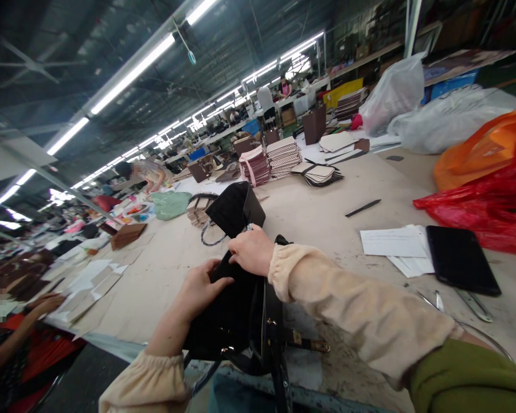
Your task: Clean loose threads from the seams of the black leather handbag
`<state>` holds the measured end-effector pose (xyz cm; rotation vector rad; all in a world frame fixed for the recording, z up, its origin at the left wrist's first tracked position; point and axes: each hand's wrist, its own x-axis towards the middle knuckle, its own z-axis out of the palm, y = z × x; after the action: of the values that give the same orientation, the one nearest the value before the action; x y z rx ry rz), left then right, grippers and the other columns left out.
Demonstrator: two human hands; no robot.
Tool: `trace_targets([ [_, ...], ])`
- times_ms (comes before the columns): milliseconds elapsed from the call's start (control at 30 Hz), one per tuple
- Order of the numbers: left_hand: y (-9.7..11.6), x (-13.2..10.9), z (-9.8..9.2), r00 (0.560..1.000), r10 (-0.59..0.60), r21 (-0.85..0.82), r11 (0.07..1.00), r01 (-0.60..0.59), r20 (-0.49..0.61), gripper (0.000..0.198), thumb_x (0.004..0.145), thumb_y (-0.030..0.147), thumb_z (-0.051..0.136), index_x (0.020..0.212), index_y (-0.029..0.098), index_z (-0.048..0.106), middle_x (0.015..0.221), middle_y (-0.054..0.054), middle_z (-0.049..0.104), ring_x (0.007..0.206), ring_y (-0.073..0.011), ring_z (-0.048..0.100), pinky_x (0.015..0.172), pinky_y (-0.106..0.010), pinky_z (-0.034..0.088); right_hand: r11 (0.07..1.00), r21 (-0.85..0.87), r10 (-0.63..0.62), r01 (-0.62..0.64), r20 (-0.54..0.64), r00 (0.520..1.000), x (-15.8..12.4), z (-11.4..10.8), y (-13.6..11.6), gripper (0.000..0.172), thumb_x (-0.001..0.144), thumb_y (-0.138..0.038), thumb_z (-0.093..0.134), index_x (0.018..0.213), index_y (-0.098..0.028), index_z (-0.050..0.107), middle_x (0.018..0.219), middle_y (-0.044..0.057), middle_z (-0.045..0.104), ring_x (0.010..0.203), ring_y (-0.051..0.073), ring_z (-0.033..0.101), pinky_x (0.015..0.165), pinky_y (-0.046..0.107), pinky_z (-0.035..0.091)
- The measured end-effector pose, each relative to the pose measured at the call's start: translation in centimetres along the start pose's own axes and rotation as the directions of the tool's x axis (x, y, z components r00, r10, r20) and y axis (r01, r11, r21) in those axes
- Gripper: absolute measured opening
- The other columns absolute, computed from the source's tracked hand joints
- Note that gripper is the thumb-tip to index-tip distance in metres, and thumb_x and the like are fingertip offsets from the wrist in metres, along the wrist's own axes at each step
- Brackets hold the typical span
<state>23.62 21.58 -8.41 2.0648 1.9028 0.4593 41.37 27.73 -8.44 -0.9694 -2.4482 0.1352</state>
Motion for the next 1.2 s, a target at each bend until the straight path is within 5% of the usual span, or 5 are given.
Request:
trace_targets([
  [167,-1.0,-0.5,0.0,0.999,-0.031,-0.181,0.983,0.039,0.043,0.026,0.070,0.026,0.061,0.095,0.019,0.059,0.081,-0.001,0.068,0.076,-0.0182,0.063,0.068,-0.027,0.044,0.999,0.033,-0.015,0.015,0.008,1.000,0.1,0.2,0.2,0.016,0.080,-0.034,0.064,0.076,-0.018,0.067,0.080,0.003,0.069,0.081,0.017,0.060,0.081,0.030,0.032],
  [467,-1.5,-0.2,-0.4,1.000,0.007,-0.036,0.999,-0.006,0.030,0.023,0.076,0.037,0.055,0.077,0.017,0.065,0.065,0.000,0.063,0.064,-0.0167,0.056,0.060,-0.026,0.037,0.990,0.127,-0.062,0.058,0.028,0.998,0.0,0.2,0.3,0.012,0.080,-0.031,0.062,0.077,-0.022,0.070,0.085,0.001,0.069,0.087,0.018,0.060,0.092,0.036,0.026],
  [767,-1.1,-0.2,-0.2,0.997,-0.065,-0.073,0.995,0.069,0.050,0.028,0.077,0.040,0.051,0.063,0.016,0.057,0.053,0.003,0.050,0.053,-0.0123,0.046,0.052,-0.023,0.031,0.969,0.178,-0.181,0.170,0.048,0.982,-0.3,-0.1,0.8,0.012,0.081,-0.029,0.062,0.074,-0.020,0.066,0.081,0.000,0.068,0.083,0.016,0.059,0.100,0.044,0.018],
  [1200,-0.9,-0.4,0.0,0.998,0.011,-0.041,0.999,-0.008,0.054,0.038,0.083,0.044,0.041,0.059,0.017,0.051,0.054,0.002,0.048,0.053,-0.0120,0.045,0.052,-0.023,0.031,0.999,0.038,-0.024,0.024,0.003,1.000,0.0,0.2,0.4,0.016,0.083,-0.032,0.058,0.077,-0.020,0.067,0.085,0.003,0.069,0.084,0.018,0.059,0.083,0.032,0.030],
])
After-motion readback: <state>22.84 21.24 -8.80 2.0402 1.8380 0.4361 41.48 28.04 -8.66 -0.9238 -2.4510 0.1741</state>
